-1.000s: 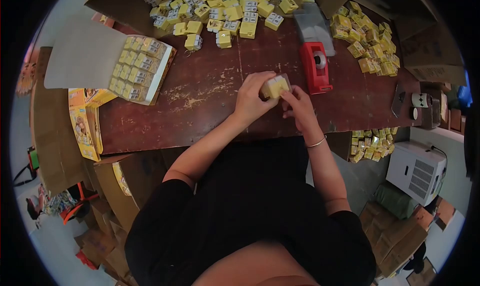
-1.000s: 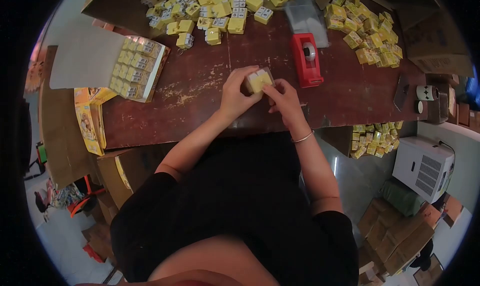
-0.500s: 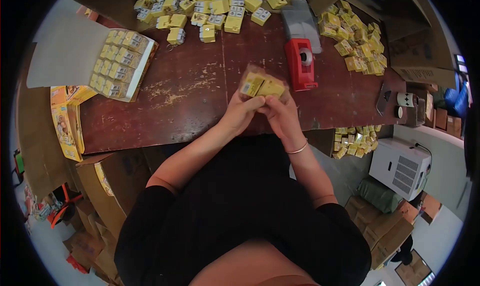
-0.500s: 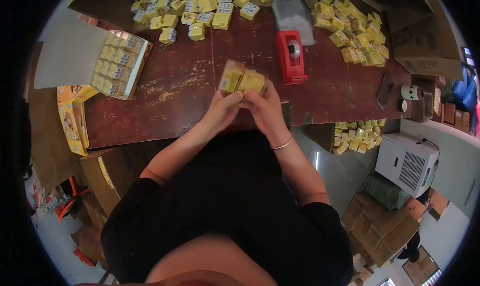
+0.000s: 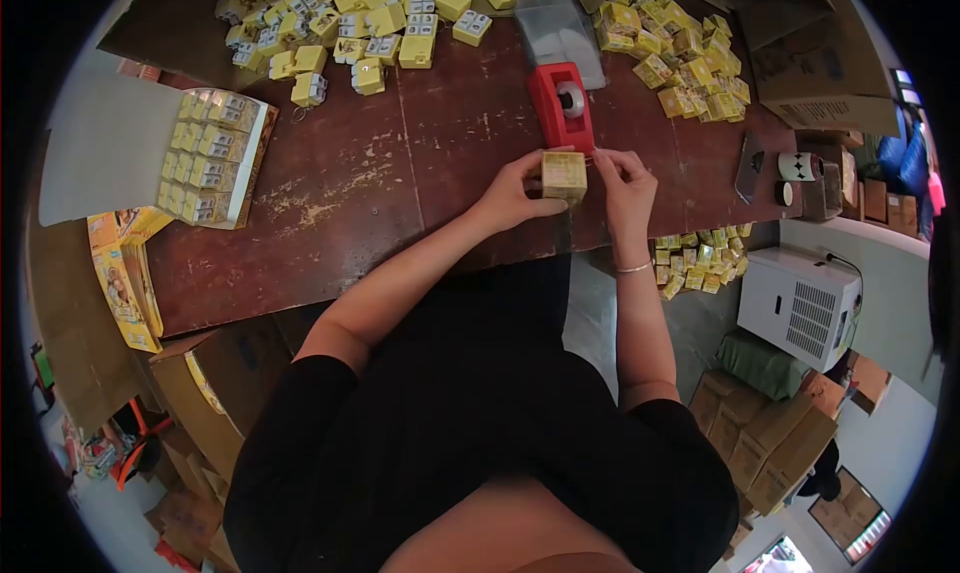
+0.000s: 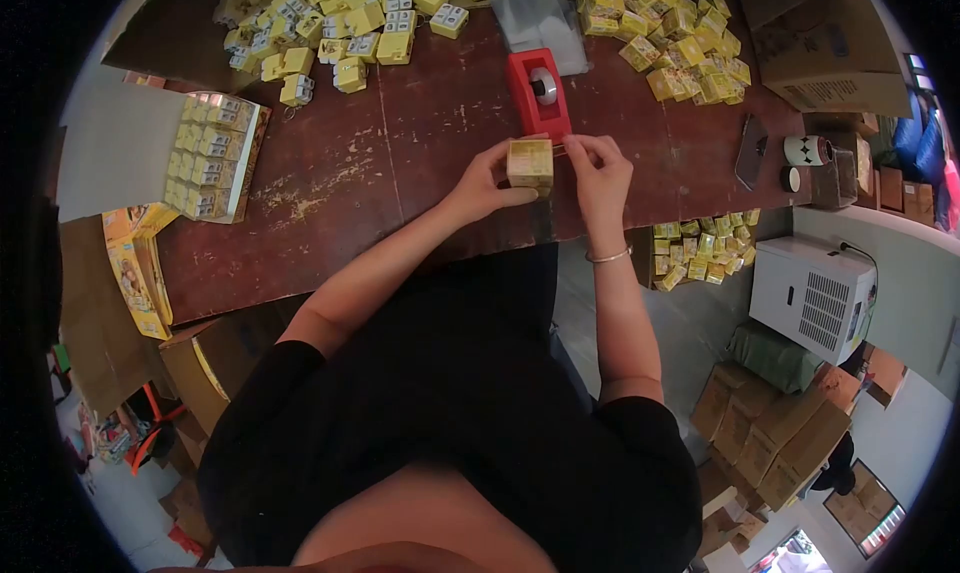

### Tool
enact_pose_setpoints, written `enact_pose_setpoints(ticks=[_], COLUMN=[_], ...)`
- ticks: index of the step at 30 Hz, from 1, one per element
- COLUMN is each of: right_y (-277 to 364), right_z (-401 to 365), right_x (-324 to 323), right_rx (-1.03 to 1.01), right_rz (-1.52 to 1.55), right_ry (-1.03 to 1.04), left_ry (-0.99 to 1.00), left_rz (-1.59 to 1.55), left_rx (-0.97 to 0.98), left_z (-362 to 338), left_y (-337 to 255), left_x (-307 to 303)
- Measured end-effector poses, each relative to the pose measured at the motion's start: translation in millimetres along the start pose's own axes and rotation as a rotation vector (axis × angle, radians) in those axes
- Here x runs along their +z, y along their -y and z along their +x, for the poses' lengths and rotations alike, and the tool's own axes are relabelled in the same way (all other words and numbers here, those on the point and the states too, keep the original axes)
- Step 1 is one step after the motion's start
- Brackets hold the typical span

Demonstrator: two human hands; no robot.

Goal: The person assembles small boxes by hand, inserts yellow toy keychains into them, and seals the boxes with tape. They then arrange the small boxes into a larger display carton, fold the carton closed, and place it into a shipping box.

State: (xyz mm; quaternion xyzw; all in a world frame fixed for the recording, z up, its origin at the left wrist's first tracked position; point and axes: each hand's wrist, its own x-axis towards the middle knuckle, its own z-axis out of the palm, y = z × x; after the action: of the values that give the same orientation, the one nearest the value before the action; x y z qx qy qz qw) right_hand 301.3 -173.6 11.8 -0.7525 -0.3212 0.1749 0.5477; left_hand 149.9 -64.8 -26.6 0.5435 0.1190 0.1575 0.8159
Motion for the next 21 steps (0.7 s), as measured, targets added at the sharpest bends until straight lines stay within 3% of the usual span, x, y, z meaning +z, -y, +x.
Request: enact_pose_setpoints(ticks=[2,4,8,9,10,11,12,14,16,19,21], right_y=[-7.0,-31.9,-26.8,-6.5,10.6,22.6,33.3,37.0,26.3,19.9,25.7], right_z=[-7.5,-14.6,-23.8,-29.9,-34.9,-39.4,-42.6,-42.6,-43.8,-45.4,-45.8], right_x=[-1.6,5.4,-1.9,-3.6,-2.6,2.8,10.0,23.8,40.5,67.5,82.6], right_rx=[0.014,0.195,0.116,0.239,0.364,0.368,0.378,0.384,0.566,0.676,0.71], right_rz=[-0.044,0.064,-0.026,0.168,0.362,0.369,0.443,0.517,0.584,0.582,0.499], right_ry=[-0.018,0.012,-0.066,0.003,0.078,0.094,0.188,0.306,0.421,0.479,0.548], left_ry=[-0.012,-0.027,-0.149,-0.16,-0.241,-0.32,-0.336,-0.388,-0.421,-0.489,-0.513], left_rz=[0.035,0.05,0.059,0.063,0.329,0.599,0.608,0.832,0.869,0.968,0.922], left_rx=[0.011,0.019,0.058,0.058,0.118,0.172,0.168,0.353,0.419,0.536,0.48], left_z=[0.7,-1.0,-13.3,-17.3,-22.2,-28.7,-33.4,-37.0,-44.9,-60.2,-78.8], left_y=[7.1,6.5,-7.5,-16.3,-27.2,-33.5,-34.1,-32.0,-33.6,-38.7,-43.6], left_x=[-5.5,-7.0,-9.8,-11.8,-14.1,-17.5,-22.1,-28.5,-33.6,-46.2,-54.9])
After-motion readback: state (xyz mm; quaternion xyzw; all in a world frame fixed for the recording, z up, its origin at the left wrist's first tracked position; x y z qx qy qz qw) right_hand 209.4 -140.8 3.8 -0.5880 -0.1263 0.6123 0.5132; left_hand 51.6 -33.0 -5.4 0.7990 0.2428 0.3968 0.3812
